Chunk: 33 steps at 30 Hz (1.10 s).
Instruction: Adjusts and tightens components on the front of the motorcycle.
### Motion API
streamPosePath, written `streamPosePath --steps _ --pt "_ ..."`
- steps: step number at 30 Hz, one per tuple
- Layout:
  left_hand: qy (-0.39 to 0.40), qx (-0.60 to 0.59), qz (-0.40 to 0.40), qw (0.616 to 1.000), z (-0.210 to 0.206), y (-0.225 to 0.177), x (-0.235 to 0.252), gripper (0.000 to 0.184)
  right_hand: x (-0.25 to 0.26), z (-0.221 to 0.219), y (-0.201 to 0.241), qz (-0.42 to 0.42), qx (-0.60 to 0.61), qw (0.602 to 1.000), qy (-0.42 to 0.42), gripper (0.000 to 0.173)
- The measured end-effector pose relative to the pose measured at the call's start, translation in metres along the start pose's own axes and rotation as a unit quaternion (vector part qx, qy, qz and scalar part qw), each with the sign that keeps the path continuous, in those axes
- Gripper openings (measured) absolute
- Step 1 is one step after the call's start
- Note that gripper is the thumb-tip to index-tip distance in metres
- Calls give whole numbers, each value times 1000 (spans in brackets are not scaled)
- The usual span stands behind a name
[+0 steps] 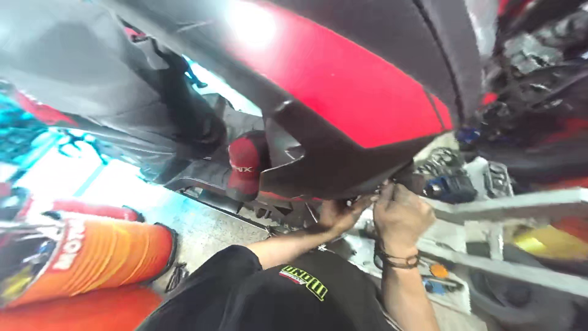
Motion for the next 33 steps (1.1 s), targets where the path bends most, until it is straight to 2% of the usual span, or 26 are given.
streamPosePath --steps 2,7,11,15,19,20,22,24,26,29,31,33 --pt "10 -27 -6 1000 0 0 -1 39 -1 1 -1 7 3 1000 -5 49" --pt "10 -56 -29 998 3 -6 -3 33 -13 8 -5 88 80 993 -5 35" --pt "5 -70 -48 996 9 -11 -2 32 -8 5 7 42 1 999 -11 36" --pt "11 -70 -60 996 8 -10 -6 30 -8 3 6 -22 -33 999 24 50" --pt "17 -20 -86 996 20 -19 -10 29 -18 11 8 41 6 999 34 47" --pt "14 0 -76 997 22 -20 -13 30 -18 10 12 40 -17 998 45 46" --pt "18 6 -57 998 21 -18 -19 30 -18 4 15 -16 -75 995 70 45" --pt "28 -10 -53 998 18 -15 -15 29 -10 0 12 -41 -104 992 64 53" --pt "31 -11 -53 998 19 -15 -15 26 -12 0 10 -31 -92 994 56 58" --pt "38 20 -39 998 22 -11 -17 24 -18 10 9 9 -48 997 52 49" --pt "36 45 -19 998 30 -5 -21 30 -13 11 17 15 -62 997 54 48" --pt "64 82 42 994 37 4 -38 47 -13 11 21 -17 -81 993 87 49"
Point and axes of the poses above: each hand's wrist, its own x-axis towards the middle knuckle, its own z-axis out of the back of the hand, y = z × x, the point moved 4 cm from there along x, towards the middle knuckle, and after that the axes turned 15 degrees about y, right-handed, at the moved point
